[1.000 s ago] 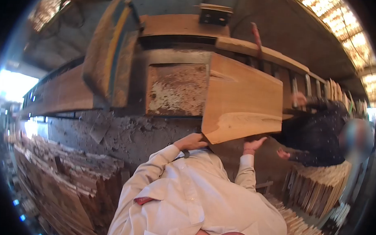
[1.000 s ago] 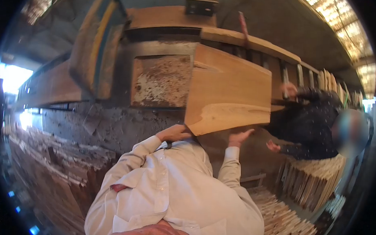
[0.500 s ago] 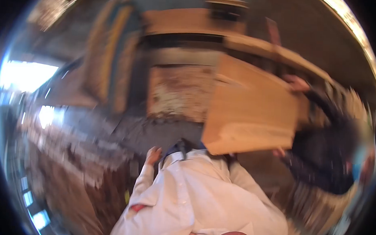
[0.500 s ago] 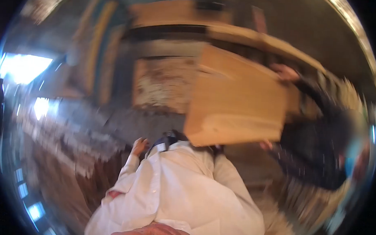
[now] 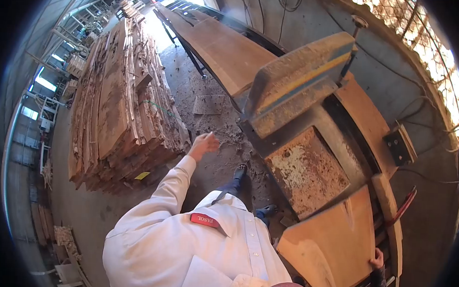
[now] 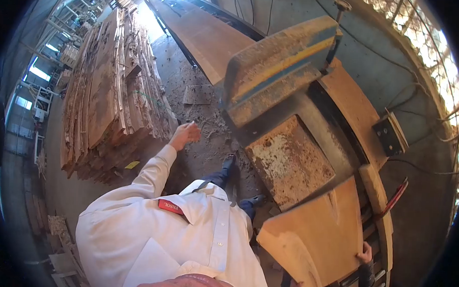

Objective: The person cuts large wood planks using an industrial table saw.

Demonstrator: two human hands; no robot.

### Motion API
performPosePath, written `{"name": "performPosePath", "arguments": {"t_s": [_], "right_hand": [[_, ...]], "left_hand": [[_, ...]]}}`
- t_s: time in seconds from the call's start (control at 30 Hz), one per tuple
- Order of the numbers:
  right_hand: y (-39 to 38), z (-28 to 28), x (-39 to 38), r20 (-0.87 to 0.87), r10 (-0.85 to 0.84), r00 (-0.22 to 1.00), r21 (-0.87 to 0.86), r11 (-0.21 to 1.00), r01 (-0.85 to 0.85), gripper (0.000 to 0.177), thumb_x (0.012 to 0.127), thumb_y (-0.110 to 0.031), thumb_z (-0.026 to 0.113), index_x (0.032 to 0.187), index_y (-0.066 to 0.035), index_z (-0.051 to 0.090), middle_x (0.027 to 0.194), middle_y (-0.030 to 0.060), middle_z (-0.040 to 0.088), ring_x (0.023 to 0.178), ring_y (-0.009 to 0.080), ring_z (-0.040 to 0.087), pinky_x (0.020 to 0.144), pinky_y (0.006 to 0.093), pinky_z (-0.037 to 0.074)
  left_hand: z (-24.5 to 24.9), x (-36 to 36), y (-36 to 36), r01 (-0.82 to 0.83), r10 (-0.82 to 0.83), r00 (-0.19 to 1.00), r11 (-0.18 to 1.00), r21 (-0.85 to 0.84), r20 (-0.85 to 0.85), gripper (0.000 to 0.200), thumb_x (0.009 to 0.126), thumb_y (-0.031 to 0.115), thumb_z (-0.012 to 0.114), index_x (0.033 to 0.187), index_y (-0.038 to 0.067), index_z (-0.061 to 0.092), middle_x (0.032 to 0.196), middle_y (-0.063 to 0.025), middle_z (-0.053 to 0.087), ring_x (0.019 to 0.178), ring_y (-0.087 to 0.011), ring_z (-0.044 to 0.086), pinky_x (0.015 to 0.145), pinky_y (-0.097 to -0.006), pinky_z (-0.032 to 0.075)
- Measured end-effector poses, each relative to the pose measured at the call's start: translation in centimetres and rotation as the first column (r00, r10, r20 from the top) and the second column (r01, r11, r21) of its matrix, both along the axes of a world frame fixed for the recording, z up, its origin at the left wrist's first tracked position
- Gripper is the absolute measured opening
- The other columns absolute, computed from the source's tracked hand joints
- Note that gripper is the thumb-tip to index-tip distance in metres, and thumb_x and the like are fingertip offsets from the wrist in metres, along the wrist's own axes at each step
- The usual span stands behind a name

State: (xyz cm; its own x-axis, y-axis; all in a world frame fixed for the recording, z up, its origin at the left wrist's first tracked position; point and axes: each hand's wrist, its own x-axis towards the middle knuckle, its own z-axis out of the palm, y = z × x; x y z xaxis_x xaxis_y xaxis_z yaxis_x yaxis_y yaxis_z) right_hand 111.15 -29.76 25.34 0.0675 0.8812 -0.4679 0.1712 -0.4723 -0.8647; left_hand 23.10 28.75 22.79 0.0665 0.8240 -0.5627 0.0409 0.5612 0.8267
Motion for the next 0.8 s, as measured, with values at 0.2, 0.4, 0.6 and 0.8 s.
{"name": "performPosePath", "arguments": {"t_s": [0.2, 0.4, 0.6, 0.8], "right_hand": [[-1.5, 6.2, -6.1, 0.187, -0.121, 0.975, 0.096, 0.990, 0.104, 0.069, 0.079, -0.056, 0.082, 0.111, 0.003, 0.067, 0.099, 0.0130, 0.075, 0.085, 0.0243, 0.069, 0.081, 0.0414, 0.055], [1.0, 13.1, -18.7, 0.594, -0.344, 0.728, 0.064, 0.921, 0.383, 0.067, 0.080, -0.056, 0.081, 0.110, 0.003, 0.068, 0.099, 0.0126, 0.075, 0.086, 0.0229, 0.069, 0.080, 0.0402, 0.054], [5.7, 13.2, -33.5, 0.766, -0.582, 0.275, 0.286, 0.690, 0.665, 0.066, 0.081, -0.056, 0.080, 0.108, 0.003, 0.068, 0.099, 0.0121, 0.074, 0.087, 0.0215, 0.068, 0.080, 0.0389, 0.054], [17.3, -6.1, -50.9, 0.609, -0.658, 0.443, 0.110, 0.624, 0.774, 0.064, 0.082, -0.056, 0.079, 0.107, 0.002, 0.069, 0.098, 0.0117, 0.074, 0.087, 0.0201, 0.068, 0.080, 0.0376, 0.053]], "left_hand": [[2.2, 2.0, 12.6, -0.073, 0.054, 0.992, 0.982, 0.174, 0.112, 0.051, 0.104, 0.041, 0.058, 0.127, -0.005, 0.055, 0.120, -0.0190, 0.068, 0.104, -0.0284, 0.070, 0.087, -0.0400, 0.059], [1.5, 3.8, 21.3, 0.029, -0.067, 0.980, 0.979, 0.203, 0.185, 0.048, 0.105, 0.039, 0.058, 0.125, -0.004, 0.056, 0.112, -0.0175, 0.069, 0.097, -0.0275, 0.072, 0.085, -0.0382, 0.060], [1.4, 4.0, 24.5, 0.064, -0.091, 0.952, 0.993, 0.099, 0.292, 0.041, 0.104, 0.034, 0.060, 0.119, -0.005, 0.058, 0.106, -0.0164, 0.070, 0.089, -0.0279, 0.073, 0.079, -0.0376, 0.063], [1.7, 5.0, 25.0, -0.009, 0.014, 0.957, 1.000, -0.018, 0.290, 0.037, 0.100, 0.025, 0.065, 0.114, -0.009, 0.059, 0.106, -0.0176, 0.071, 0.087, -0.0297, 0.074, 0.076, -0.0378, 0.063]]}}
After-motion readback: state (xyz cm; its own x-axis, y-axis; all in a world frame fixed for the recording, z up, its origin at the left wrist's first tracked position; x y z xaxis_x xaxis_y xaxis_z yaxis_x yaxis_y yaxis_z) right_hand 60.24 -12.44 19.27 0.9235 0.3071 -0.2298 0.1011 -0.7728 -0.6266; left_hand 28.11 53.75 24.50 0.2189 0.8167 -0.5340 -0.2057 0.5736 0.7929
